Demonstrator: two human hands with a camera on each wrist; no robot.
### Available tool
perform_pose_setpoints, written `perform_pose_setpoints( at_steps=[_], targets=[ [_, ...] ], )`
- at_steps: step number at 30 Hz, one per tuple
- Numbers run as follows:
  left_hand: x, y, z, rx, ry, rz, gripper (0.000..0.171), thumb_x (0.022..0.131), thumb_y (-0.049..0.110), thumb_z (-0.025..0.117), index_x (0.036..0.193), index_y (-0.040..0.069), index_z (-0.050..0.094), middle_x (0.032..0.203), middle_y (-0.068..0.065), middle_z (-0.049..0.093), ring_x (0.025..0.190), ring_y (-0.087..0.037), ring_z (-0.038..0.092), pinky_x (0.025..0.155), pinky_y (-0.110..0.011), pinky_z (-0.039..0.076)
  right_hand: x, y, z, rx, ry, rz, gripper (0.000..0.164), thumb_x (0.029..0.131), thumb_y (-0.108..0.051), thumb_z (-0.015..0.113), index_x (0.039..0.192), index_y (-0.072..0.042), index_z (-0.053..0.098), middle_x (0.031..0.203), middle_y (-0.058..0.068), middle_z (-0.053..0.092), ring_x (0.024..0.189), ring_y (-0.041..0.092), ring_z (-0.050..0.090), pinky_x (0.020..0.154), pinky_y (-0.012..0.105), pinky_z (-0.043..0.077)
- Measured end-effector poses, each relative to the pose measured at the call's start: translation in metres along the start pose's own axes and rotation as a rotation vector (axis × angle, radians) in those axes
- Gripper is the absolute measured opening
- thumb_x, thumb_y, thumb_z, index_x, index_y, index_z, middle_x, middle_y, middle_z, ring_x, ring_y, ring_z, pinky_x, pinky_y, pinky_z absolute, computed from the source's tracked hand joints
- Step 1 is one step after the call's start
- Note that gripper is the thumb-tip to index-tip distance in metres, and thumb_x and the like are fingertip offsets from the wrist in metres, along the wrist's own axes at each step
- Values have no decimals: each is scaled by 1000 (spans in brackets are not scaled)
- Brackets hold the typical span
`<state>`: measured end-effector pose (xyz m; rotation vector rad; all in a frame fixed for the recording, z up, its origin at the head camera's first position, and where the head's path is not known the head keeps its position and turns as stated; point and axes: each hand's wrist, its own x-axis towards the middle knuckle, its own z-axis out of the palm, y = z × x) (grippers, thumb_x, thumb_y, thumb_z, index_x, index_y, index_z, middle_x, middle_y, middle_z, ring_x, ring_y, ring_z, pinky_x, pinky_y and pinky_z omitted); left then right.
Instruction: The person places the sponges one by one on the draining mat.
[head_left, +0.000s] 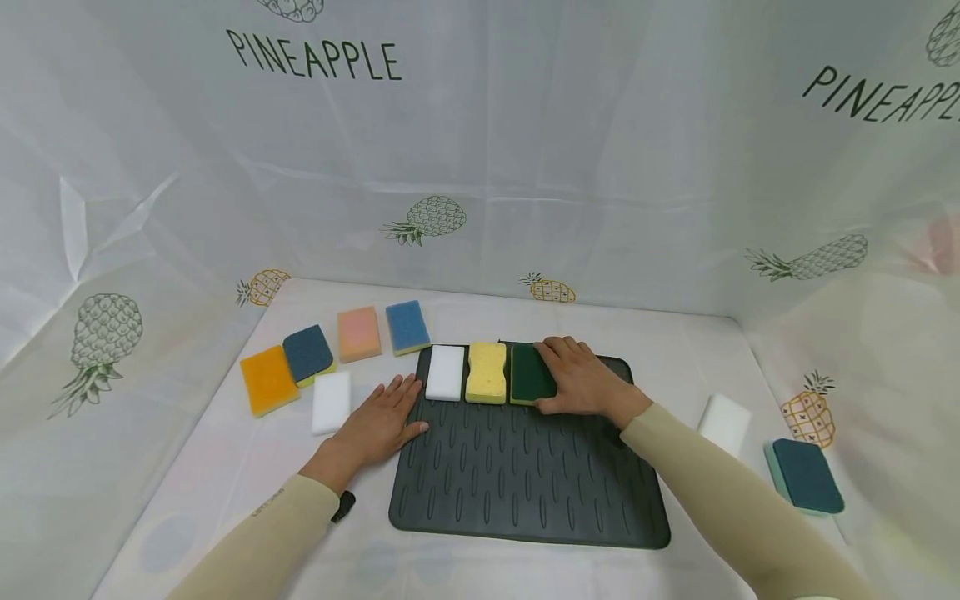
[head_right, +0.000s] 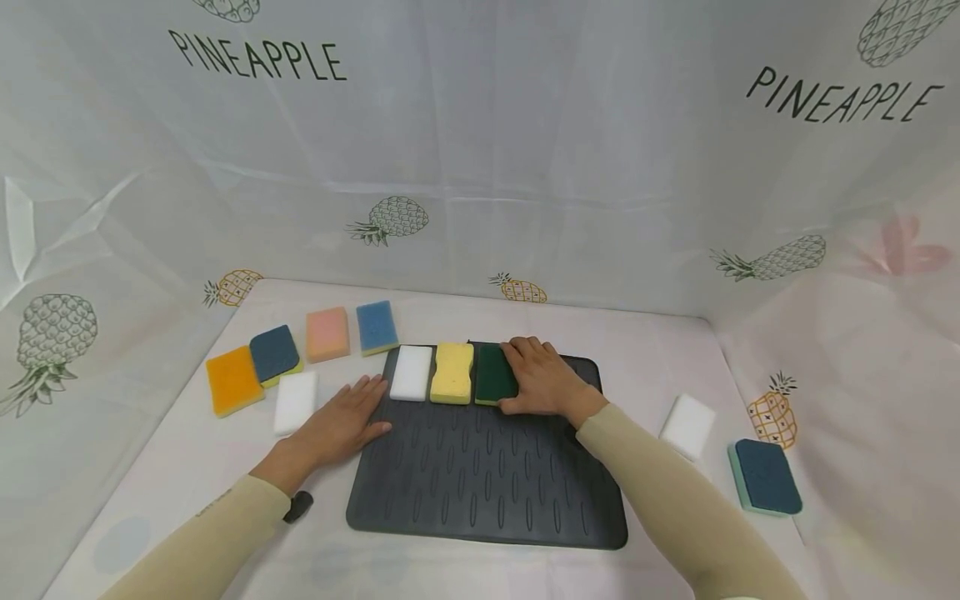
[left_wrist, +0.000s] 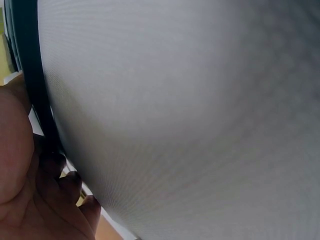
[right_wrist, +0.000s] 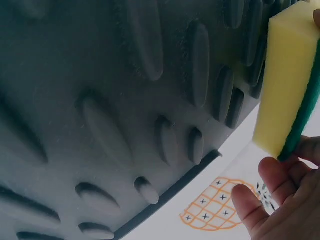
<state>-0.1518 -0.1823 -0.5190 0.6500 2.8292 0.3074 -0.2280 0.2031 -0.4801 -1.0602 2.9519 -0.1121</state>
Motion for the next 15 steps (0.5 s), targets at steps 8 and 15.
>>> perform_pose_setpoints(
  at_steps=[8,15],
  targets=[
    [-2,2,-2,-15,2,-5,78,110,46,52,166,-2,25,173,-22,24,161,-42,20,130,-61,22,0,-2,3,7,-49,14,99,88,-63,70,160,-1,40,155,19,47,138,37,49,111,61,45],
    [-2,3,-3,-17,6,-5,77,110,45,53,166,-2,26,173,-22,25,161,-42,21,129,-61,22,0,-1,2,22,-72,25,100,89,-63,69,161,-1,39,157,20,45,141,39,47,113,62,43]
  ],
)
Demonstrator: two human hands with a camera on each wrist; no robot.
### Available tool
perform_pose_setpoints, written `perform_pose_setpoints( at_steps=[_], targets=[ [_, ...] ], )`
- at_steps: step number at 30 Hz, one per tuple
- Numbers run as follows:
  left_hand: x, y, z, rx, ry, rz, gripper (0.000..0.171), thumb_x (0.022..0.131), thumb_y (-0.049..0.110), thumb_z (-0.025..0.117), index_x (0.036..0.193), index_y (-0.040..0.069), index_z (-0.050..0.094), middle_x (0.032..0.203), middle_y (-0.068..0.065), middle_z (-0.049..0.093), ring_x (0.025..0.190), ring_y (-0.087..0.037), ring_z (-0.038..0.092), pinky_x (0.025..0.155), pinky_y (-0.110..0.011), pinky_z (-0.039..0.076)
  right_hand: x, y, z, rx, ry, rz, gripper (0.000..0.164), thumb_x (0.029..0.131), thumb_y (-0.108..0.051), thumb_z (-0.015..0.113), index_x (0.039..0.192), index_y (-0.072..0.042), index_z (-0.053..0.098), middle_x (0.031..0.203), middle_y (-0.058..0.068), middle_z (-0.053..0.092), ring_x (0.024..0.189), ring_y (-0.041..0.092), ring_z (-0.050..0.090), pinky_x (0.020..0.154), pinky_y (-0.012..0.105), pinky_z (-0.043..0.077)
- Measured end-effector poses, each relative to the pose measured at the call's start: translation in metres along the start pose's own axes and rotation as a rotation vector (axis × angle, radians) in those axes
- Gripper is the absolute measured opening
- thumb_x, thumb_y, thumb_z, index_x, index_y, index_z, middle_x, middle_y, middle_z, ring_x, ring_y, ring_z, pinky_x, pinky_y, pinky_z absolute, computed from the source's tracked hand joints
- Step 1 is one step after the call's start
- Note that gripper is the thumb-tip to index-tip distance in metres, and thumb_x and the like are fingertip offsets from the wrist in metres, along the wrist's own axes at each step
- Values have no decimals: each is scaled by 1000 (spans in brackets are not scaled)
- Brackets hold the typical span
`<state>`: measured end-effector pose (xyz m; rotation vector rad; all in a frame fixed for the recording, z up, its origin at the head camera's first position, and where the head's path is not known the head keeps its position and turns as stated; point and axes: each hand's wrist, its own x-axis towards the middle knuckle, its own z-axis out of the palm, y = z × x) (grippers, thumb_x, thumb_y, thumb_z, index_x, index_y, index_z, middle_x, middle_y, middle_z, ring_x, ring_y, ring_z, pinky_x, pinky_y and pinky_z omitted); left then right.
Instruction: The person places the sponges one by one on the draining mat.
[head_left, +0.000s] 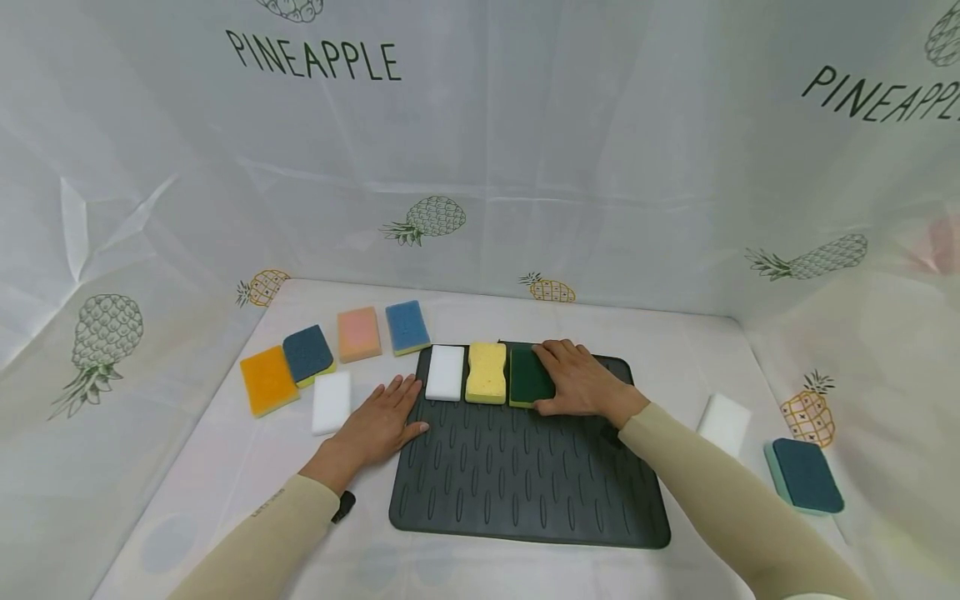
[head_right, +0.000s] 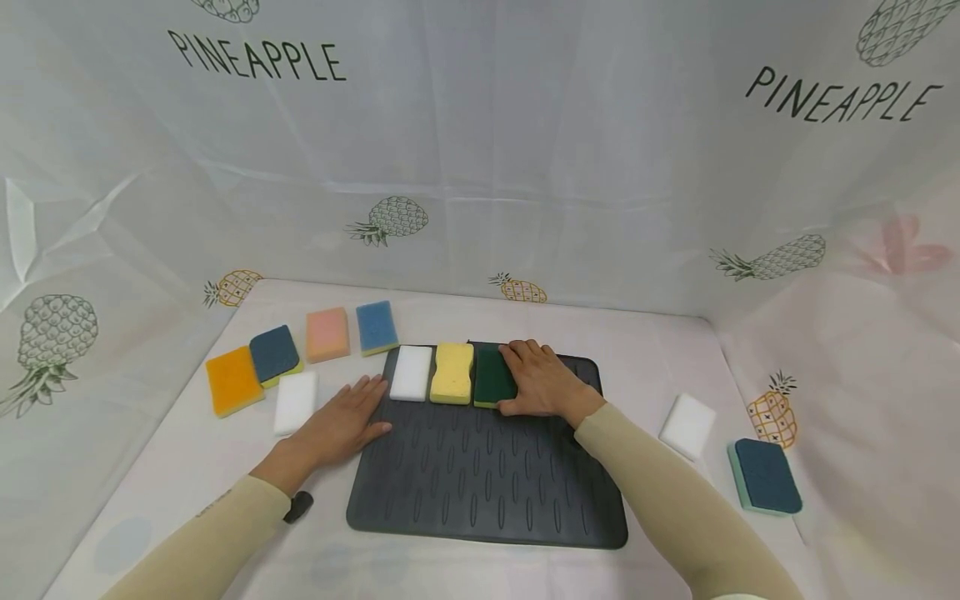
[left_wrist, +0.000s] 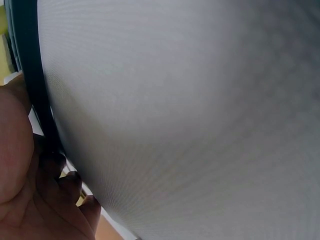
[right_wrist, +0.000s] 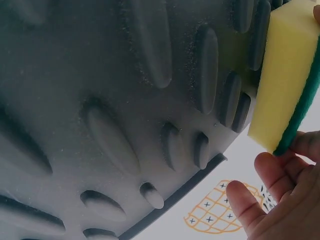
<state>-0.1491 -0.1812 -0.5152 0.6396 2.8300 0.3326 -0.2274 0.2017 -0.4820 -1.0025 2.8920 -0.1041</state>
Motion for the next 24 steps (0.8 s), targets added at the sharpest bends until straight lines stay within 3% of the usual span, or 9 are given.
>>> perform_pose_setpoints(
  at_steps=[24],
  targets=[
    [0,-1,-1,-6,-1,0,78,110,46,53,166,-2,26,173,-22,25,161,-42,20,129,-61,21,7,1,1,19,-52,24,99,90,-62,67,163,-3,36,161,19,41,145,39,43,115,62,41]
  ],
)
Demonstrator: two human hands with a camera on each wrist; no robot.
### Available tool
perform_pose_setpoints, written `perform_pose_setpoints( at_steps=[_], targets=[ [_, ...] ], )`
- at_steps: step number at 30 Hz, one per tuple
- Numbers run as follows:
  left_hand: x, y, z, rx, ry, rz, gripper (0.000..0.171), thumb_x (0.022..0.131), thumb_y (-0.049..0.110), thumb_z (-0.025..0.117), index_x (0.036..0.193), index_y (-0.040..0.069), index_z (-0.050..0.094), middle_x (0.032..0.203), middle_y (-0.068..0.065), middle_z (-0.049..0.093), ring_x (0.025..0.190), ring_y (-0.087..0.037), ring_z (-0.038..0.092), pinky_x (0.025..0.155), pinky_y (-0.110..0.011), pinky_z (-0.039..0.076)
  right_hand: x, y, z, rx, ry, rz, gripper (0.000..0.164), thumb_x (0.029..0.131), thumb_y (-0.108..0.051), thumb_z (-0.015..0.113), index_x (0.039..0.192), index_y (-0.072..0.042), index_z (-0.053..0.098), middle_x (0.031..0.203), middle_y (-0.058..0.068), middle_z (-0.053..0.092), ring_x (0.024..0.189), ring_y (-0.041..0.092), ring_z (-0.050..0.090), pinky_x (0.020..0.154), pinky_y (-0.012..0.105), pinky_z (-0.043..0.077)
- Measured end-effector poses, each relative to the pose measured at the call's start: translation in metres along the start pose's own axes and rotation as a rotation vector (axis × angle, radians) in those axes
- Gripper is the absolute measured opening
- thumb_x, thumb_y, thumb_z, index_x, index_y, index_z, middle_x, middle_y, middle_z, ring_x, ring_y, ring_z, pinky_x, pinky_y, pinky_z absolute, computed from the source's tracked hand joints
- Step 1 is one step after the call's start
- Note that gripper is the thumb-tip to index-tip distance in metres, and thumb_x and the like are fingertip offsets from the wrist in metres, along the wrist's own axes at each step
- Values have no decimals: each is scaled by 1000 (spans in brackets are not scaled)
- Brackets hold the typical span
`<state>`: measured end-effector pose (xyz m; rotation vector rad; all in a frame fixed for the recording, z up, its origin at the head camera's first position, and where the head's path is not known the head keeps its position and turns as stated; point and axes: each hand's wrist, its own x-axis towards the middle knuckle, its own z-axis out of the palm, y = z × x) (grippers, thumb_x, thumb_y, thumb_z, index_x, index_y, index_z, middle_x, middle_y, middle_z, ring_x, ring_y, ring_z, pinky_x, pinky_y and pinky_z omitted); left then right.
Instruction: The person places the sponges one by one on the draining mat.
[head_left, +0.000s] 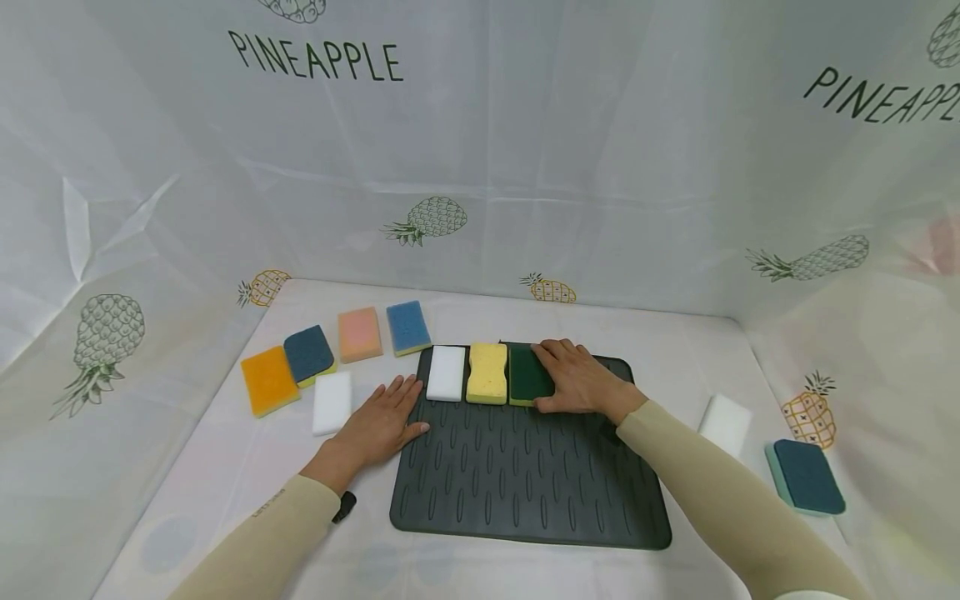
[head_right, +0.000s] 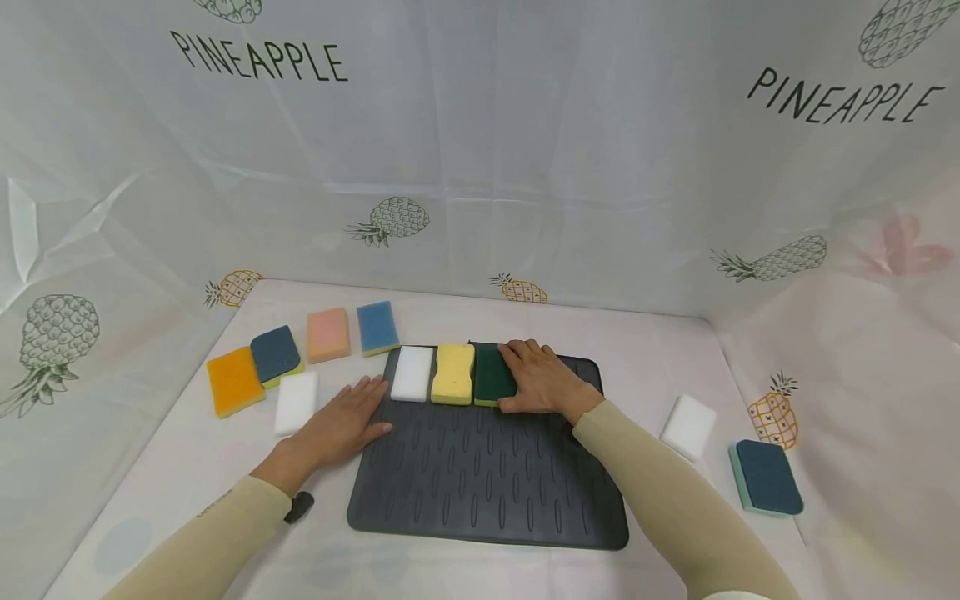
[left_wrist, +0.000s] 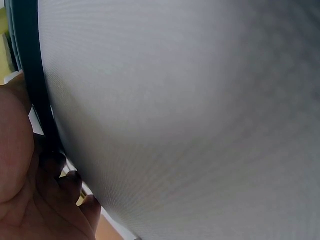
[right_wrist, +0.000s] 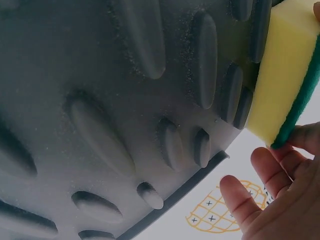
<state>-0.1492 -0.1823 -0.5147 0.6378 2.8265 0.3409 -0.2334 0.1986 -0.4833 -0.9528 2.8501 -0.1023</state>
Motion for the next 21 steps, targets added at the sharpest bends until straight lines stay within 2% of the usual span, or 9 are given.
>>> perform_pose_setpoints(
  at_steps=[13,21],
  targets=[
    [0,1,0,-8,5,2,77,110,45,53,165,-2,27,173,-22,26,161,-43,21,129,-62,21,0,1,0,6,-11,19,103,89,-65,66,165,-5,32,164,17,39,146,39,42,116,63,39],
    [-1,2,-1,2,10,6,78,110,45,53,165,-3,26,172,-23,26,161,-43,21,129,-62,22,-1,0,0,-19,29,10,110,88,-78,62,165,-4,33,161,19,41,144,41,45,116,63,40]
  ],
)
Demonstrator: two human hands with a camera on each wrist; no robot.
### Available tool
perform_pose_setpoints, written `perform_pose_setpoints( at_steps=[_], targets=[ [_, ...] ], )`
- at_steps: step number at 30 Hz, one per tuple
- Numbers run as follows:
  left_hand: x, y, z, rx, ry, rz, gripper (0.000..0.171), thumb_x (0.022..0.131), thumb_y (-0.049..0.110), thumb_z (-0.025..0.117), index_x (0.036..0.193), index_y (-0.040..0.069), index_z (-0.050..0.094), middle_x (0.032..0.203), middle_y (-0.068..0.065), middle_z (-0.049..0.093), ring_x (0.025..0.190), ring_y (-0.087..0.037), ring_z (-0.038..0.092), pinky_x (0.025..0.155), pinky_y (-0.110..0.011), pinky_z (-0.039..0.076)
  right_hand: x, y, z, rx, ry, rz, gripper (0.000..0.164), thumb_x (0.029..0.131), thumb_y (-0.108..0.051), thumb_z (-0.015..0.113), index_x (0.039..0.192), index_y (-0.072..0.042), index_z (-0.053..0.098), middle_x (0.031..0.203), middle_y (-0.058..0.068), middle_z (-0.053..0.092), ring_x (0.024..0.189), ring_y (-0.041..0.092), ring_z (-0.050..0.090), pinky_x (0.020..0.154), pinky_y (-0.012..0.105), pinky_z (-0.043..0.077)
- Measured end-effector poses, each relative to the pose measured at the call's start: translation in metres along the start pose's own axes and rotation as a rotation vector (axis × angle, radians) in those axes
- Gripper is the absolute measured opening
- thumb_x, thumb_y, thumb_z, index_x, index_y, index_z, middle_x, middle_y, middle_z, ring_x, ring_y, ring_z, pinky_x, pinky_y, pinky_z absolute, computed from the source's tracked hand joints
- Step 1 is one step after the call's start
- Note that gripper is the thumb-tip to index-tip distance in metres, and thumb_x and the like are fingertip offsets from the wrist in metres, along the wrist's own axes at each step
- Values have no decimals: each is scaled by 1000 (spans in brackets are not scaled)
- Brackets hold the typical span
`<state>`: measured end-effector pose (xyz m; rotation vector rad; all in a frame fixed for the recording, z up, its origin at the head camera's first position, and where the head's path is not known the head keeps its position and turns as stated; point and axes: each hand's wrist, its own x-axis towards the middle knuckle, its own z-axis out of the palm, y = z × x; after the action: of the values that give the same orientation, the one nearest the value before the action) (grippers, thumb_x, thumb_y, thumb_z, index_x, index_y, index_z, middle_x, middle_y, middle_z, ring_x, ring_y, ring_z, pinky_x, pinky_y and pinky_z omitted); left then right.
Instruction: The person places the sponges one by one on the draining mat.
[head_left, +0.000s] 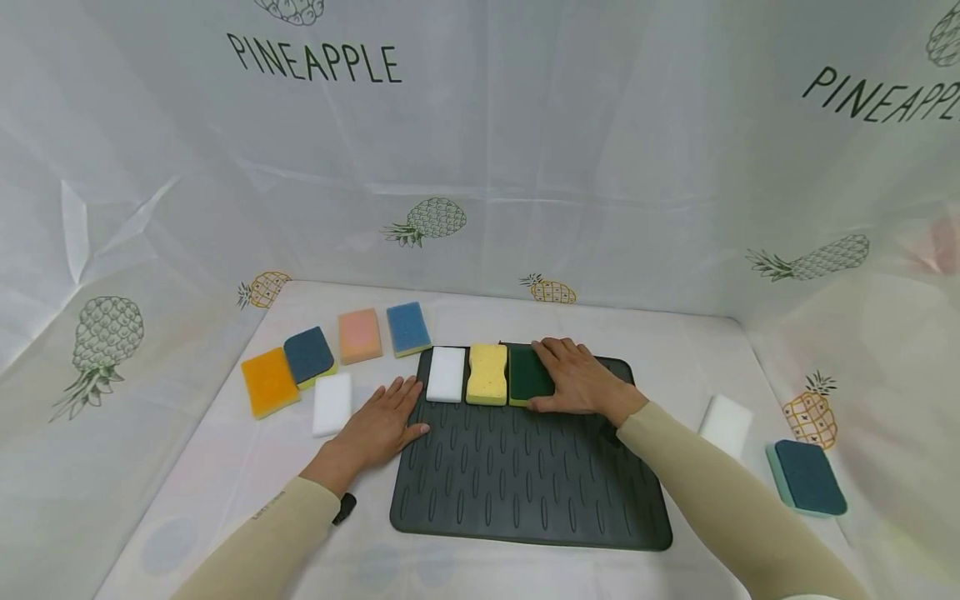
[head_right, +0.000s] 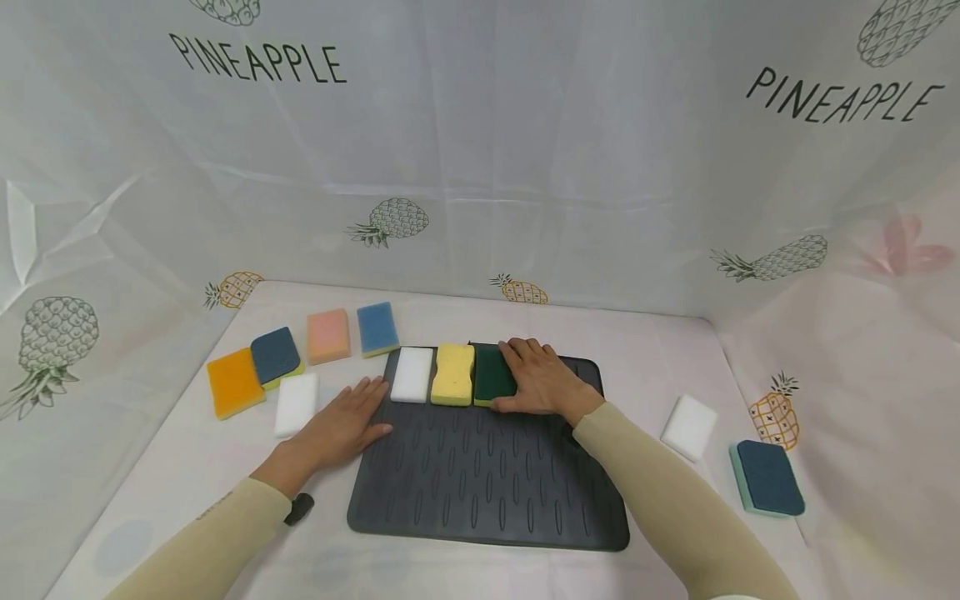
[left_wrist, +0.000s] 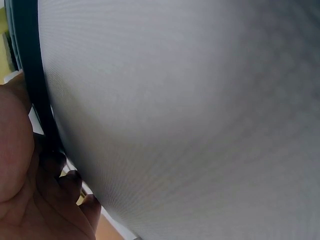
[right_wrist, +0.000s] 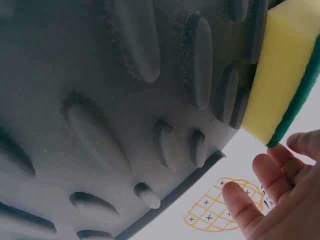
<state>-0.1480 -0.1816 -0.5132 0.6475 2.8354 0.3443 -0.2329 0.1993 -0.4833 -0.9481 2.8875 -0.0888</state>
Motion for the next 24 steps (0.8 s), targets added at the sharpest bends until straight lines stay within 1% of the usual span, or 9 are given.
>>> perform_pose_setpoints(
  at_steps=[4,8,12,17,21,24],
  targets=[
    [0,1,0,-3,8,2,77,110,44,54,165,-3,27,172,-23,27,161,-43,22,129,-62,23,0,1,1,-25,64,-7,104,93,-77,58,163,-3,36,160,20,43,144,42,45,116,63,40],
    [0,1,0,-9,9,0,77,110,44,54,165,-3,28,172,-23,27,161,-43,22,129,-62,23,-1,1,3,-54,157,-13,91,100,-69,55,160,-1,41,157,22,46,142,43,48,114,62,42],
    [1,1,3,-7,10,4,76,110,43,54,165,-3,28,172,-24,27,160,-44,23,128,-62,23,-3,0,4,-61,266,-7,78,104,-58,57,155,0,46,150,22,51,136,42,52,109,61,45],
    [2,1,4,8,3,-2,78,110,45,54,165,-2,27,172,-23,26,161,-43,22,129,-61,23,-9,0,4,-73,409,14,66,104,-46,64,147,2,51,142,24,56,128,43,55,102,60,49],
    [1,1,2,14,-7,-9,78,110,46,53,166,-2,26,173,-22,24,161,-42,20,129,-61,22,-18,5,3,-123,523,15,62,101,-41,69,141,4,54,136,25,57,122,44,57,96,59,50],
    [1,2,0,5,-9,-10,78,110,45,54,166,-2,25,173,-23,24,161,-42,20,129,-61,21,-28,12,0,-159,591,10,60,99,-38,71,138,5,55,132,25,58,117,45,57,91,59,50]
  ],
)
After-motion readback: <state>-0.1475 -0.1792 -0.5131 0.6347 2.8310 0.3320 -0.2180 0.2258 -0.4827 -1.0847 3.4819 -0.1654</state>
